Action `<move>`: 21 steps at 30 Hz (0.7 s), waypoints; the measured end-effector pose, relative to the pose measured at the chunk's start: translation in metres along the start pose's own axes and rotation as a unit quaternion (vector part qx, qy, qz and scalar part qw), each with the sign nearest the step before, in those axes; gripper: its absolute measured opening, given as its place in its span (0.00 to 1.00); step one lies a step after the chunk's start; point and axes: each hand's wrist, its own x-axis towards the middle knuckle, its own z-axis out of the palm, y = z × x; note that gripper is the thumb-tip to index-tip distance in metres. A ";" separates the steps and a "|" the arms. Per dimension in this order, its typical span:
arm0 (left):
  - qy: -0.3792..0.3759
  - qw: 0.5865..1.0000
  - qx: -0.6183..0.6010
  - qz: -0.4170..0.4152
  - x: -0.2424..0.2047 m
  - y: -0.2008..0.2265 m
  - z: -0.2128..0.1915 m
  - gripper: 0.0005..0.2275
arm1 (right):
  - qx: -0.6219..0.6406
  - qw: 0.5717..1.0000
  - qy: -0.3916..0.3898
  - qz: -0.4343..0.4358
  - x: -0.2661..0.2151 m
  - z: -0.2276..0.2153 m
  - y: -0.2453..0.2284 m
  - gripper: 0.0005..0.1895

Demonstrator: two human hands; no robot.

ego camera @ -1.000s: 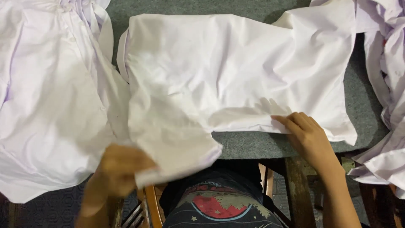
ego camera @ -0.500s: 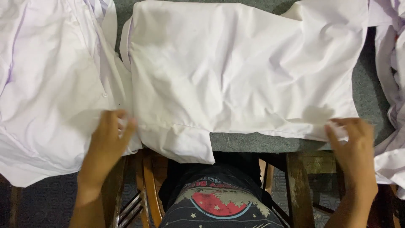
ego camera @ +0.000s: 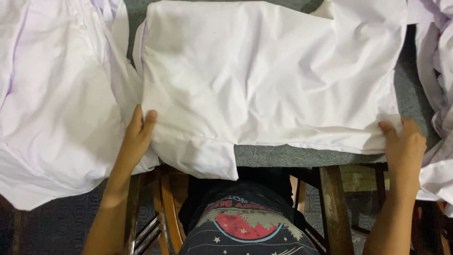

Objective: Buttoning and folding a white short-sleeved shirt on a work table.

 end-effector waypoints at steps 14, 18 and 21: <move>0.137 0.871 0.370 0.291 -0.035 -0.018 0.017 0.18 | -0.073 0.959 0.150 -0.229 -0.015 0.011 -0.067 0.16; -0.021 0.822 0.485 0.297 -0.075 -0.037 0.063 0.36 | 0.166 0.902 0.008 -0.399 -0.022 0.035 -0.188 0.10; -0.218 0.842 0.396 0.295 -0.104 -0.024 0.055 0.36 | 0.225 0.796 -0.085 -0.556 -0.033 0.048 -0.255 0.07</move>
